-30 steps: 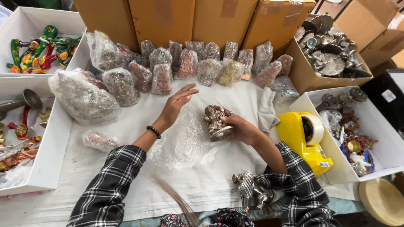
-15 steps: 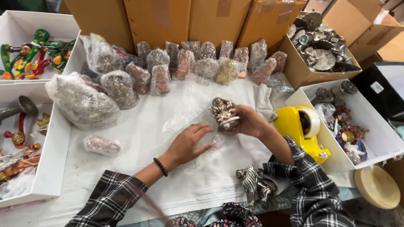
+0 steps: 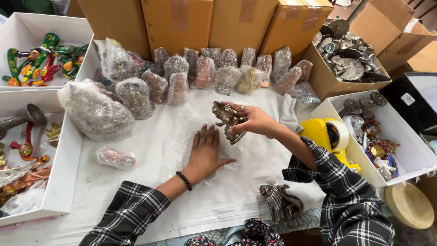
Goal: The person wipes a small silver figurine with a white cloth, turning it to clean all sides. They then place the figurine on a sheet of bubble wrap, wrap it, and secure the package with tape from a yellow dispenser.
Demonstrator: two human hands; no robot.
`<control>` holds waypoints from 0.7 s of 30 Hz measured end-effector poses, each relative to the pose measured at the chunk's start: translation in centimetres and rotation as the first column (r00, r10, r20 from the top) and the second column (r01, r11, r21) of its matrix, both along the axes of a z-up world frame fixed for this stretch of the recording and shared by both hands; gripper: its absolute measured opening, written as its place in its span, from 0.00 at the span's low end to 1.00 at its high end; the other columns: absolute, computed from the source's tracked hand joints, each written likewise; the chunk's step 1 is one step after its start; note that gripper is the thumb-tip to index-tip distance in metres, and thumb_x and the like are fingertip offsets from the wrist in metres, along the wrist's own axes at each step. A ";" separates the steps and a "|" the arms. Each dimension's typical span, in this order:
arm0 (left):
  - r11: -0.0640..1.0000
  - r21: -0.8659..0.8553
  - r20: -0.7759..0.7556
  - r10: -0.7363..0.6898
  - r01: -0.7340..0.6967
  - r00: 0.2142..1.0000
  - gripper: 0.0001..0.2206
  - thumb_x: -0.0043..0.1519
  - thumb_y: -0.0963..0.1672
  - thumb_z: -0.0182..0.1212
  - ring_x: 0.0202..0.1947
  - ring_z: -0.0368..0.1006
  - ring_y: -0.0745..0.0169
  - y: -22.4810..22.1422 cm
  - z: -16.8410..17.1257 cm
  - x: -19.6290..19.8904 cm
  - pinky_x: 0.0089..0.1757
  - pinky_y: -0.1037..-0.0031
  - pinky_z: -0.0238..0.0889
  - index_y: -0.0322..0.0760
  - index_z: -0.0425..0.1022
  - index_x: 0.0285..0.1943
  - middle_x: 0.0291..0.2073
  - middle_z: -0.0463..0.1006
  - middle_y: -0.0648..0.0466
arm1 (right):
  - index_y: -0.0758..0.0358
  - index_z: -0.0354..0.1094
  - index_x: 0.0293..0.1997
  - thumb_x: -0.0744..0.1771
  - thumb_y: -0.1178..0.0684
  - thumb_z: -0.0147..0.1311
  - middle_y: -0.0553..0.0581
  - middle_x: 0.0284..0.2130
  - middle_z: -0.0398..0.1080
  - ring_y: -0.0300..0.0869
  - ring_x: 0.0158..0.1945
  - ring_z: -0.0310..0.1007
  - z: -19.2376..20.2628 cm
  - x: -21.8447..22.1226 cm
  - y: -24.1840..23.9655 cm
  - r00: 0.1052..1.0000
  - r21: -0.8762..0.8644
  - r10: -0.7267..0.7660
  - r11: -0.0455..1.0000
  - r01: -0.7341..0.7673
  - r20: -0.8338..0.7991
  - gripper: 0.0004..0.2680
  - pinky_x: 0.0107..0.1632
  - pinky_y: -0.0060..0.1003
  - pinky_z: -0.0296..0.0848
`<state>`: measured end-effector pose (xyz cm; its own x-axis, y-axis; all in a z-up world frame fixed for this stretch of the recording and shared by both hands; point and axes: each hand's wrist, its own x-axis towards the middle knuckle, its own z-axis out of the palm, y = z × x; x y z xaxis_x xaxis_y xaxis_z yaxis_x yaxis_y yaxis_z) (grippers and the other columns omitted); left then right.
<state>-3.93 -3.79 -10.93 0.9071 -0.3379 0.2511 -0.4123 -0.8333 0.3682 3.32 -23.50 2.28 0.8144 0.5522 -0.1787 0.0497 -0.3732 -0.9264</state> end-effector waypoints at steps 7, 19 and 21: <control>0.926 0.354 0.025 0.126 -0.127 0.992 0.48 0.52 0.59 0.62 0.76 0.34 0.29 -0.3 3.1 -1.9 0.61 0.31 0.31 0.29 0.49 0.76 0.75 0.47 0.38 | 0.38 0.60 0.72 0.57 0.56 0.66 0.54 0.34 0.80 0.36 0.36 0.75 0.8 -0.5 2.1 0.925 -0.459 0.207 0.888 -0.041 0.318 0.34 0.47 0.32 0.76; 0.961 0.224 0.077 -0.184 0.162 0.980 0.32 0.59 0.55 0.57 0.61 0.60 0.42 -5.4 3.0 3.4 0.52 0.50 0.59 0.37 0.64 0.70 0.67 0.61 0.43 | 0.42 0.55 0.72 0.62 0.55 0.58 0.49 0.49 0.73 0.44 0.49 0.75 -1.9 1.0 -8.6 0.839 0.218 -0.366 0.852 0.476 -0.402 0.28 0.52 0.54 0.73; 0.962 0.262 0.153 -0.113 0.070 0.982 0.29 0.62 0.54 0.58 0.61 0.61 0.43 -9.0 -4.1 7.0 0.49 0.52 0.61 0.40 0.65 0.70 0.68 0.62 0.44 | 0.46 0.57 0.69 0.63 0.55 0.58 0.54 0.51 0.73 0.50 0.52 0.75 -2.7 0.7 -10.3 0.813 0.329 -0.303 0.801 0.501 -0.498 0.25 0.55 0.60 0.74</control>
